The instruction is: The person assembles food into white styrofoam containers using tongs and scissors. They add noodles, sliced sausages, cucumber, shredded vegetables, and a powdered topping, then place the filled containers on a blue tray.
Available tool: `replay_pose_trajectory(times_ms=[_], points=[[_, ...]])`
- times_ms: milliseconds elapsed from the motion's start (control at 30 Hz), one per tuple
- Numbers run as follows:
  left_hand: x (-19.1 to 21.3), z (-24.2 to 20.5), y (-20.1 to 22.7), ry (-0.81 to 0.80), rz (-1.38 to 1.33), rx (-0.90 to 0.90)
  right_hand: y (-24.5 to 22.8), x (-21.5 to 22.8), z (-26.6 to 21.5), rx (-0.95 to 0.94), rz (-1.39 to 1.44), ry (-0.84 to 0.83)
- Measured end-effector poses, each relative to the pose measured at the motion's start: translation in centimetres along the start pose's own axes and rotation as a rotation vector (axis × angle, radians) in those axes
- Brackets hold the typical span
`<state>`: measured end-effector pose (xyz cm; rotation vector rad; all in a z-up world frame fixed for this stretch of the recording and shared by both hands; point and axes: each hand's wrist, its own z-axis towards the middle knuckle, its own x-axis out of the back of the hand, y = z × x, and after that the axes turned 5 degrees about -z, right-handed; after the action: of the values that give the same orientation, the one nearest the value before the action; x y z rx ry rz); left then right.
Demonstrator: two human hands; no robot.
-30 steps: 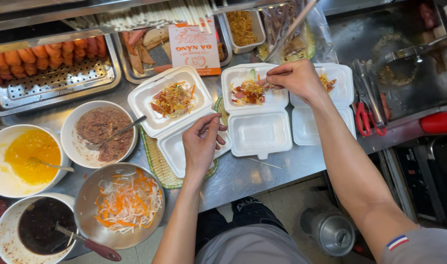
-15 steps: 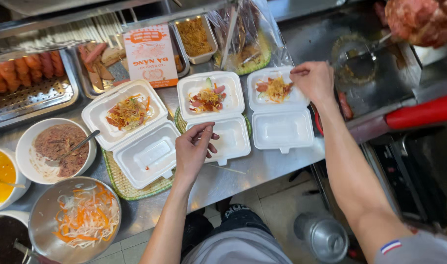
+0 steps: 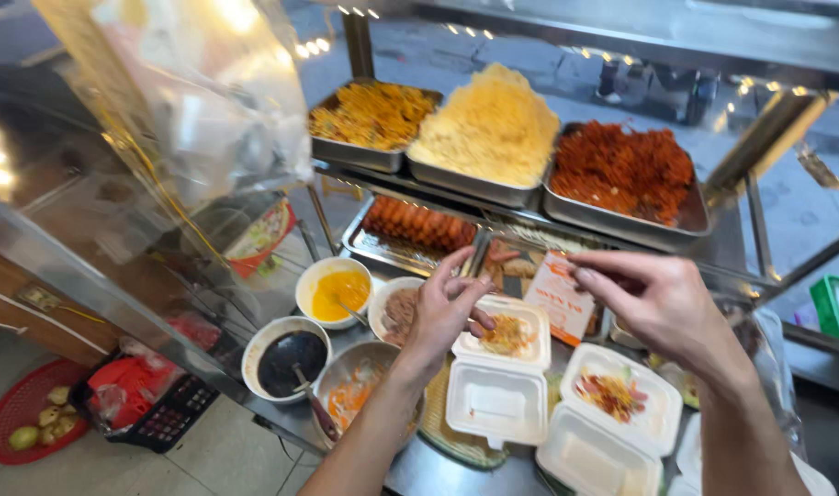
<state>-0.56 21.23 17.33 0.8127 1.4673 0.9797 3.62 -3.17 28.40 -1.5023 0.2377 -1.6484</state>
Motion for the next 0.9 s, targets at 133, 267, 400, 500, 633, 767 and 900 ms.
replay_pose_trajectory(times_ms=[133, 267, 400, 500, 633, 767, 900], points=[[4.6, 2.5, 10.2, 0.039, -0.059, -0.157, -15.5, -1.8, 12.6, 0.705, -0.058, 0.298], [7.7, 4.4, 18.7, 0.054, -0.104, -0.204, -23.4, -6.8, 21.4, 0.637, -0.473, 0.295], [10.0, 5.1, 22.1, -0.010, -0.221, -0.214, -21.7, -9.4, 20.0, 0.419, -0.598, 0.204], [12.0, 5.2, 22.2, -0.035, -0.214, -0.217, -21.4, -11.1, 18.6, 0.355, -0.595, 0.203], [12.6, 6.3, 21.5, -0.075, -0.261, -0.230, -22.0, -10.1, 18.2, 0.316, -0.586, 0.223], [10.2, 7.6, 19.5, -0.189, -0.477, -0.412, -21.4, -8.9, 16.9, 0.306, -0.542, 0.240], [6.0, 7.9, 14.1, -0.241, -0.647, -0.603, -20.0, -6.7, 13.1, 0.285, -0.424, 0.229]])
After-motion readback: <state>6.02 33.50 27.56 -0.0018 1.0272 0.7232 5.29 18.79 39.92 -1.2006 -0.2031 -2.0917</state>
